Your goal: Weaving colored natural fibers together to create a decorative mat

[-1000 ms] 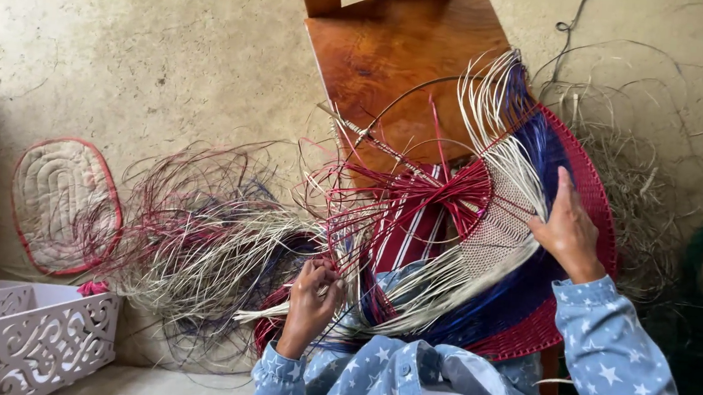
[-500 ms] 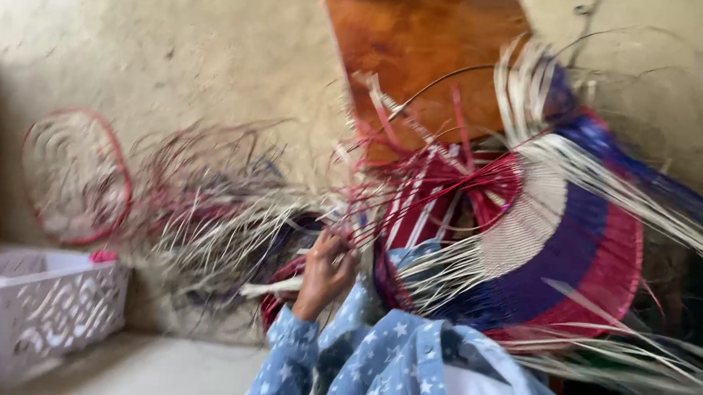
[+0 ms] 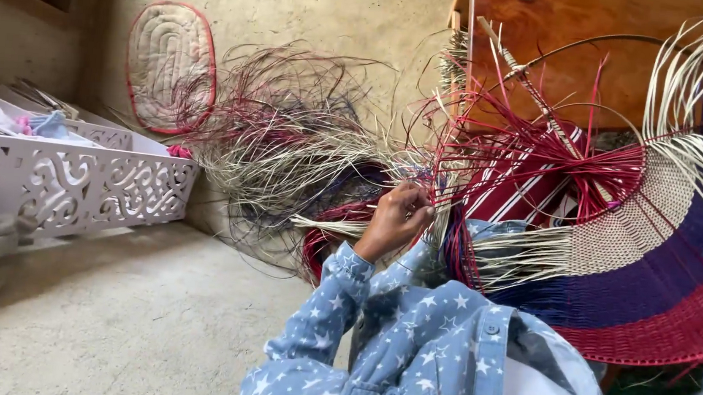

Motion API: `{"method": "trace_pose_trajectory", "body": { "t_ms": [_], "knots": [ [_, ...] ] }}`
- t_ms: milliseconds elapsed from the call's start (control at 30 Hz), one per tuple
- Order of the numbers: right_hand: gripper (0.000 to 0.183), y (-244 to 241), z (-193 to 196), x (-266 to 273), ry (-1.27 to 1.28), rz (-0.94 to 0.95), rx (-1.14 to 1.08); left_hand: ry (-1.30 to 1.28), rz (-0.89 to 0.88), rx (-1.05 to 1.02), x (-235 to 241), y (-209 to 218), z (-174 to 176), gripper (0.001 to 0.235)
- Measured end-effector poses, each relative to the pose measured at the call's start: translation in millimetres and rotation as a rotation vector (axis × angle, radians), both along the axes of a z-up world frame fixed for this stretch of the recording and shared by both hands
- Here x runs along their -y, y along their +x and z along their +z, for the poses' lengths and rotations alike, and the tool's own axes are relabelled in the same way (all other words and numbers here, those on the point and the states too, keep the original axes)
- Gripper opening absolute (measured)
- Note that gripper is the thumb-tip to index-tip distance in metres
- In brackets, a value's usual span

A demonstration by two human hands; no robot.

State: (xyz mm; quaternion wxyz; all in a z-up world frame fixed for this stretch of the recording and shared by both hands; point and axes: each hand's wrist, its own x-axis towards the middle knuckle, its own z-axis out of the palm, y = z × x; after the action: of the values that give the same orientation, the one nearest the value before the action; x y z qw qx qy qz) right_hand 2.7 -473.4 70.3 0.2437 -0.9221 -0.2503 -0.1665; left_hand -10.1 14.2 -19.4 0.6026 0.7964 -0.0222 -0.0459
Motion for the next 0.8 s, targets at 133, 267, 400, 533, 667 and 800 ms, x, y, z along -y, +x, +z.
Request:
{"method": "trace_pose_trajectory", "body": {
  "t_ms": [133,267,400,533,667,800],
  "knots": [
    [0.014,7,46,-199,0.294,0.311,-0.096,0.011,-0.046,-0.008,-5,3,11,0.007],
    [0.015,6,14,-273,0.332,0.415,-0.214,-0.009,-0.074,-0.03,-10,11,-4,0.009],
    [0.023,0,-19,-280,0.328,0.387,-0.326,-0.031,-0.112,-0.019,-14,23,7,0.012],
    [0.036,-2,8,-277,0.309,0.282,-0.443,-0.102,-0.141,-0.072,-17,29,28,0.012],
    [0.044,8,4,-278,0.205,0.3,-0.385,-0.077,-0.185,-0.049,-17,35,25,0.012],
    [0.028,19,-42,-275,0.124,0.301,-0.306,-0.096,-0.222,-0.095,-21,34,15,0.013]
  ]
}}
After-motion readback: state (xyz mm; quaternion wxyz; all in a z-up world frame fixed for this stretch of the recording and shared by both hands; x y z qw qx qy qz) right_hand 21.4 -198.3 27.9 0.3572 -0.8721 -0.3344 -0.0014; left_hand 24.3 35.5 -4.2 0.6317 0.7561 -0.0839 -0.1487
